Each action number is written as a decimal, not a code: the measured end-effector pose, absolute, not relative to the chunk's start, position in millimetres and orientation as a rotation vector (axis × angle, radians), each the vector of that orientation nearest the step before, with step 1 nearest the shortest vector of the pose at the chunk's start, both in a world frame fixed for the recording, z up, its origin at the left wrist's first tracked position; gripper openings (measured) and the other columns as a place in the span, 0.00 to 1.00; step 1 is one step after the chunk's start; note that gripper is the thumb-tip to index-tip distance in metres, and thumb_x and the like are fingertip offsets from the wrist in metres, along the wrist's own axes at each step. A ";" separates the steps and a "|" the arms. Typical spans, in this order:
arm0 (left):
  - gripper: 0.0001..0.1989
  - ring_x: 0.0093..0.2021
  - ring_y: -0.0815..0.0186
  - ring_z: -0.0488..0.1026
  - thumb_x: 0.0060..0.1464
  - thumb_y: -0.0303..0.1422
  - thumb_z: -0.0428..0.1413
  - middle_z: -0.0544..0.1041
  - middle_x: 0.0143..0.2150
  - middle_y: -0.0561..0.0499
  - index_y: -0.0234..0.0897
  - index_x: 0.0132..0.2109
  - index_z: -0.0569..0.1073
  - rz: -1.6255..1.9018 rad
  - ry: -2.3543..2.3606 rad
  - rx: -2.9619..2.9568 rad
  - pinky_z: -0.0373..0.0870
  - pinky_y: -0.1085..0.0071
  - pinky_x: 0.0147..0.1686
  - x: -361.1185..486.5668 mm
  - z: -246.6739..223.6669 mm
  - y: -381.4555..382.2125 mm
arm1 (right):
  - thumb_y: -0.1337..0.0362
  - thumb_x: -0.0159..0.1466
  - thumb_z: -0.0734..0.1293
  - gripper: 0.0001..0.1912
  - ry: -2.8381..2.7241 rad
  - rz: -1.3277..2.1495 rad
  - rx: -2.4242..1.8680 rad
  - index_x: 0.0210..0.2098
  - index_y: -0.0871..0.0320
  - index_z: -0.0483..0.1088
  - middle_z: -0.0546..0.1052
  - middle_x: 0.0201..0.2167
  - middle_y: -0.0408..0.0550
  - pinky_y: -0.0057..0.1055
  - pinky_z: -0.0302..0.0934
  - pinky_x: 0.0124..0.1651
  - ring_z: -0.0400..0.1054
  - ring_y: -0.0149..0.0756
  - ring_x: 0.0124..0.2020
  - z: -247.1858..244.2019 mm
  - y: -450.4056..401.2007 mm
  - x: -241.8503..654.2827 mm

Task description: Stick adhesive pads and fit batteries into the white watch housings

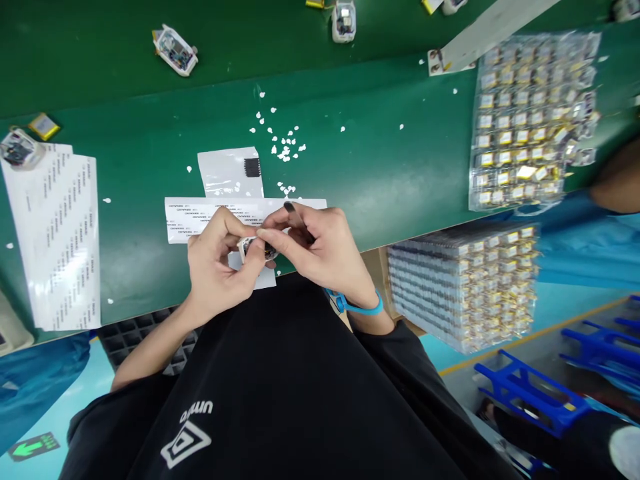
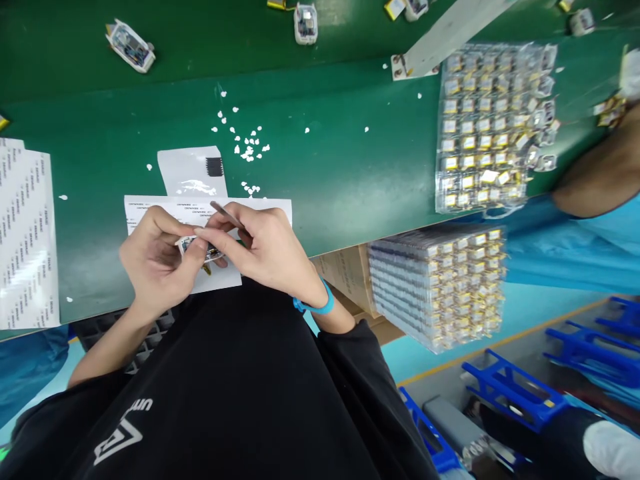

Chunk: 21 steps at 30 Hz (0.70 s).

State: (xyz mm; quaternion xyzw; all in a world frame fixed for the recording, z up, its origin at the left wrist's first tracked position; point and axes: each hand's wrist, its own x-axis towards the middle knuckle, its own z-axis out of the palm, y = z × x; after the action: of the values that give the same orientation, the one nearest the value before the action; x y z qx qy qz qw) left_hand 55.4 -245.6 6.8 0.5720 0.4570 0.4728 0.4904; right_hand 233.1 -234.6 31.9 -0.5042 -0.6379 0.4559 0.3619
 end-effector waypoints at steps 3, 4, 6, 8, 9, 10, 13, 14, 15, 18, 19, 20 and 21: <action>0.09 0.26 0.66 0.82 0.64 0.31 0.64 0.82 0.31 0.56 0.42 0.41 0.69 1.141 1.107 1.425 0.77 0.72 0.26 56.2 6.6 -245.6 | 0.48 0.70 0.73 0.19 -1.454 1.379 -1.277 0.38 0.58 0.75 0.77 0.26 0.38 0.24 0.57 0.23 0.61 0.22 0.20 26.5 -235.2 231.3; 0.09 0.27 0.66 0.82 0.64 0.31 0.65 0.82 0.31 0.56 0.42 0.42 0.70 1.133 1.117 1.437 0.77 0.73 0.26 55.8 6.1 -245.5 | 0.47 0.69 0.74 0.20 -1.395 1.433 -1.267 0.38 0.58 0.75 0.77 0.26 0.39 0.24 0.60 0.24 0.65 0.24 0.22 23.9 -235.1 231.1; 0.10 0.28 0.66 0.83 0.63 0.32 0.67 0.82 0.31 0.56 0.42 0.44 0.71 1.100 1.132 1.437 0.78 0.73 0.27 52.9 4.5 -245.5 | 0.47 0.69 0.74 0.20 -1.341 1.470 -1.243 0.39 0.59 0.75 0.78 0.28 0.40 0.25 0.66 0.28 0.70 0.27 0.25 18.2 -234.7 231.1; 0.10 0.29 0.65 0.83 0.63 0.32 0.67 0.83 0.34 0.55 0.42 0.46 0.73 1.073 1.138 1.429 0.79 0.71 0.29 46.5 2.1 -245.4 | 0.50 0.74 0.69 0.17 -1.375 1.383 -1.233 0.41 0.58 0.77 0.80 0.31 0.42 0.27 0.71 0.36 0.74 0.28 0.31 13.0 -233.9 232.2; 0.09 0.29 0.65 0.84 0.64 0.32 0.66 0.84 0.35 0.55 0.42 0.47 0.75 1.077 1.149 1.449 0.80 0.70 0.30 42.2 0.8 -245.1 | 0.52 0.76 0.66 0.17 -1.392 1.313 -1.229 0.42 0.57 0.77 0.81 0.34 0.43 0.27 0.72 0.40 0.75 0.28 0.33 10.8 -233.3 233.4; 0.07 0.30 0.65 0.84 0.65 0.32 0.66 0.84 0.36 0.55 0.43 0.48 0.76 1.089 1.177 1.500 0.80 0.70 0.31 37.6 -0.6 -244.4 | 0.53 0.78 0.62 0.18 -1.394 1.242 -1.221 0.42 0.57 0.78 0.82 0.37 0.43 0.28 0.73 0.41 0.75 0.27 0.33 9.1 -232.5 235.2; 0.02 0.31 0.66 0.81 0.66 0.31 0.64 0.84 0.35 0.56 0.44 0.45 0.80 1.116 1.323 1.780 0.74 0.69 0.31 24.9 -4.9 -239.9 | 0.50 0.80 0.57 0.26 -1.326 1.088 -1.221 0.35 0.55 0.76 0.79 0.36 0.43 0.28 0.73 0.36 0.72 0.26 0.29 5.5 -229.7 243.2; 0.02 0.31 0.66 0.79 0.66 0.31 0.64 0.84 0.34 0.56 0.43 0.44 0.80 1.098 1.359 1.879 0.72 0.69 0.31 22.2 -6.6 -237.8 | 0.48 0.80 0.56 0.28 -1.321 1.052 -1.244 0.31 0.55 0.75 0.78 0.33 0.42 0.28 0.73 0.35 0.71 0.26 0.29 4.4 -228.8 246.1; 0.02 0.31 0.66 0.78 0.66 0.30 0.63 0.83 0.35 0.55 0.42 0.44 0.80 1.067 1.376 1.959 0.71 0.69 0.31 20.4 -8.6 -235.6 | 0.46 0.80 0.56 0.31 -1.332 1.027 -1.281 0.28 0.54 0.74 0.76 0.29 0.42 0.28 0.73 0.35 0.71 0.27 0.29 3.1 -228.0 248.7; 0.04 0.34 0.66 0.78 0.68 0.28 0.59 0.84 0.38 0.52 0.39 0.45 0.79 0.985 1.334 2.080 0.73 0.69 0.36 19.8 -15.9 -230.4 | 0.44 0.79 0.56 0.34 -1.352 1.054 -1.394 0.26 0.52 0.78 0.74 0.22 0.40 0.28 0.74 0.35 0.71 0.27 0.25 -3.3 -227.3 253.8; 0.05 0.36 0.65 0.79 0.68 0.27 0.58 0.84 0.40 0.51 0.38 0.46 0.79 0.958 1.319 2.095 0.74 0.69 0.36 20.4 -18.6 -229.5 | 0.44 0.79 0.57 0.32 -1.336 1.093 -1.409 0.29 0.52 0.80 0.77 0.22 0.40 0.28 0.75 0.35 0.73 0.27 0.25 -6.4 -227.7 254.4; 0.06 0.39 0.64 0.80 0.69 0.27 0.57 0.84 0.42 0.49 0.37 0.48 0.79 0.921 1.309 2.100 0.75 0.70 0.36 20.9 -21.3 -229.0 | 0.44 0.78 0.59 0.28 -1.312 1.131 -1.416 0.33 0.52 0.82 0.80 0.25 0.40 0.28 0.76 0.35 0.76 0.28 0.27 -9.9 -228.3 254.6; 0.07 0.42 0.63 0.81 0.69 0.28 0.57 0.84 0.44 0.48 0.37 0.50 0.79 0.882 1.304 2.105 0.76 0.70 0.35 21.2 -23.6 -228.7 | 0.45 0.77 0.62 0.25 -1.283 1.165 -1.421 0.37 0.52 0.83 0.83 0.30 0.41 0.29 0.78 0.37 0.79 0.30 0.29 -13.6 -229.0 254.5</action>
State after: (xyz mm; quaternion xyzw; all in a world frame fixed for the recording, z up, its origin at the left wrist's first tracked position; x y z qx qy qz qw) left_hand 21.2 -228.7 -23.6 0.7746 0.4797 0.3246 0.2538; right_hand 254.5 -229.0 -13.6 -0.5708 -0.5156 0.4681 0.4351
